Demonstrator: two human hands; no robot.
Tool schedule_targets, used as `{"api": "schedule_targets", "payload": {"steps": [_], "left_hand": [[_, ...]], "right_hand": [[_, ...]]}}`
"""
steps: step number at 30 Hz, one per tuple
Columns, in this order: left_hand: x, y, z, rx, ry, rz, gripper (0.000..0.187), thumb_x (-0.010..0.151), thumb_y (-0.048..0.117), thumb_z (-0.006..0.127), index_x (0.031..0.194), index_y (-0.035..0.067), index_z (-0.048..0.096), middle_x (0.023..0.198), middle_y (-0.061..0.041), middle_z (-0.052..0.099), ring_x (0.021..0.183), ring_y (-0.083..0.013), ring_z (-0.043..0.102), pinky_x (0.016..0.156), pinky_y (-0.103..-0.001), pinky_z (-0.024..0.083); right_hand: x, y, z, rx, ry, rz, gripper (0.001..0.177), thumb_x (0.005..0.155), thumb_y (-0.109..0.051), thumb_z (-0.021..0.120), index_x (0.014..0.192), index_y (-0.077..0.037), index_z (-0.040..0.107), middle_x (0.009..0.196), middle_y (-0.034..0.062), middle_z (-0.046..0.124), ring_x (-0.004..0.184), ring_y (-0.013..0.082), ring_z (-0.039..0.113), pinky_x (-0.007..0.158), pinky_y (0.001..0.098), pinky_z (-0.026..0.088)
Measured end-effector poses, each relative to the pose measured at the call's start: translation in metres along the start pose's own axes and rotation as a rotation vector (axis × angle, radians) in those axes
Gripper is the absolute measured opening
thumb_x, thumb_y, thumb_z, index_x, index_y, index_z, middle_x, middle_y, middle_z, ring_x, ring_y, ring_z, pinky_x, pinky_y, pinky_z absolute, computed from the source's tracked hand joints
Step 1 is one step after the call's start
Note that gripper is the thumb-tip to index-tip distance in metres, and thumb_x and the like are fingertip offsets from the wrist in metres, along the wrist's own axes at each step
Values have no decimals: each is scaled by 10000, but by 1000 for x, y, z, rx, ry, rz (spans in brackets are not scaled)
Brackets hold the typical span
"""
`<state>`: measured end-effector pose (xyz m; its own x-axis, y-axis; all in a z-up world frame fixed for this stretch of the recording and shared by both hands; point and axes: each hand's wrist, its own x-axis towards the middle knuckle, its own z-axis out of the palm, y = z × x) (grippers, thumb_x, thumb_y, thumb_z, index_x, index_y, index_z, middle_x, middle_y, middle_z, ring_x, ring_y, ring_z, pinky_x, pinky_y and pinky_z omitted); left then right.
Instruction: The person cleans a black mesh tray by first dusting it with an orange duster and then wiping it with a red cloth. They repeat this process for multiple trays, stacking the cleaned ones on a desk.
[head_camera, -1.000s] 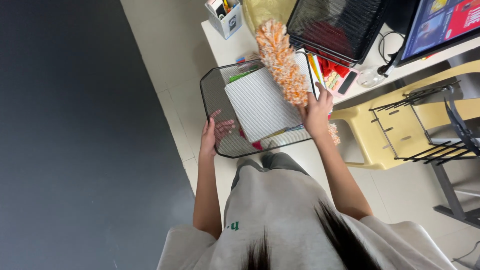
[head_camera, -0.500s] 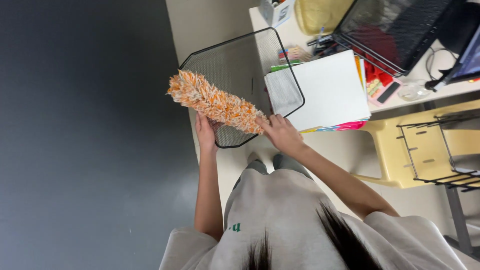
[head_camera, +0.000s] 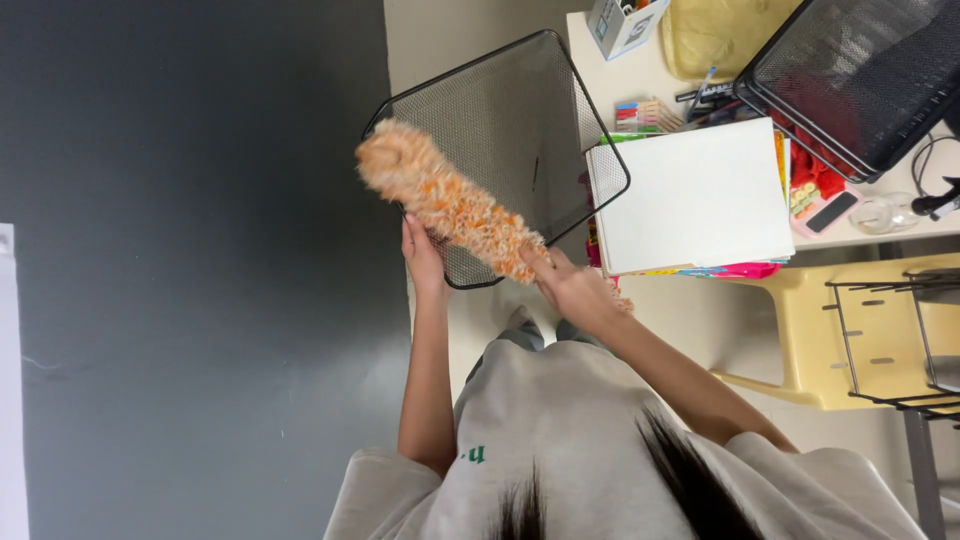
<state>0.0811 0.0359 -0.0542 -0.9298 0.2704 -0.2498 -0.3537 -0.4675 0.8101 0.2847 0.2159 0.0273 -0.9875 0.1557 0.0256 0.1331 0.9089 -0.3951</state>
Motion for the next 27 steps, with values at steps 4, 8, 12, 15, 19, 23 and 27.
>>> {"api": "schedule_targets", "payload": {"steps": [4, 8, 12, 15, 19, 23, 27], "left_hand": [[-10, 27, 10, 85, -39, 25, 495, 1171, 373, 368, 1451, -8, 515, 1180, -161, 704, 988, -220, 715, 839, -376, 605], [-17, 51, 26, 146, -88, -24, 504, 1128, 387, 304, 1408, 18, 504, 1045, -216, 769, 860, -252, 770, 747, -352, 613], [-6, 47, 27, 137, -100, -27, 501, 1123, 389, 299, 1413, 31, 496, 1030, -217, 766, 861, -251, 773, 737, -346, 613], [26, -10, -21, 129, -29, 50, 507, 1226, 362, 357, 1437, -64, 534, 1196, -179, 706, 984, -215, 709, 807, -348, 586], [28, 9, -13, -15, -53, 115, 494, 1207, 324, 392, 1507, -55, 496, 1344, -169, 691, 1175, -215, 717, 1011, -344, 595], [5, 53, 21, 110, -134, 60, 572, 1122, 440, 303, 1440, 5, 493, 1069, -240, 767, 873, -260, 779, 748, -344, 621], [3, 51, 34, 112, -94, 36, 573, 1128, 433, 311, 1440, -6, 507, 1065, -229, 771, 875, -256, 775, 740, -344, 617]], "right_hand": [[12, 37, 13, -95, 34, -28, 667, 897, -135, 646, 1526, -175, 427, 1212, 293, 651, 580, 356, 681, 505, 461, 569], [32, 88, 14, 45, 246, 337, 596, 995, -100, 598, 1566, -120, 427, 1252, 274, 647, 836, 464, 683, 744, 530, 571], [31, 72, 49, 160, 171, 416, 671, 993, -126, 615, 1619, -72, 382, 996, 270, 667, 800, 458, 671, 740, 530, 552], [0, 29, 68, 63, 193, 19, 499, 943, -130, 640, 1417, -118, 482, 1152, 216, 644, 801, 407, 686, 699, 495, 575], [9, 19, 33, 150, -11, -70, 512, 933, -142, 665, 1428, -162, 537, 1182, 247, 655, 548, 351, 666, 519, 452, 575], [27, 65, 20, 161, 258, 253, 508, 980, -84, 601, 1479, -72, 504, 1049, 247, 676, 777, 427, 673, 698, 505, 563], [34, 56, 18, 156, 179, 411, 532, 1010, -131, 598, 1526, -77, 484, 993, 259, 700, 813, 436, 681, 766, 501, 561]]}}
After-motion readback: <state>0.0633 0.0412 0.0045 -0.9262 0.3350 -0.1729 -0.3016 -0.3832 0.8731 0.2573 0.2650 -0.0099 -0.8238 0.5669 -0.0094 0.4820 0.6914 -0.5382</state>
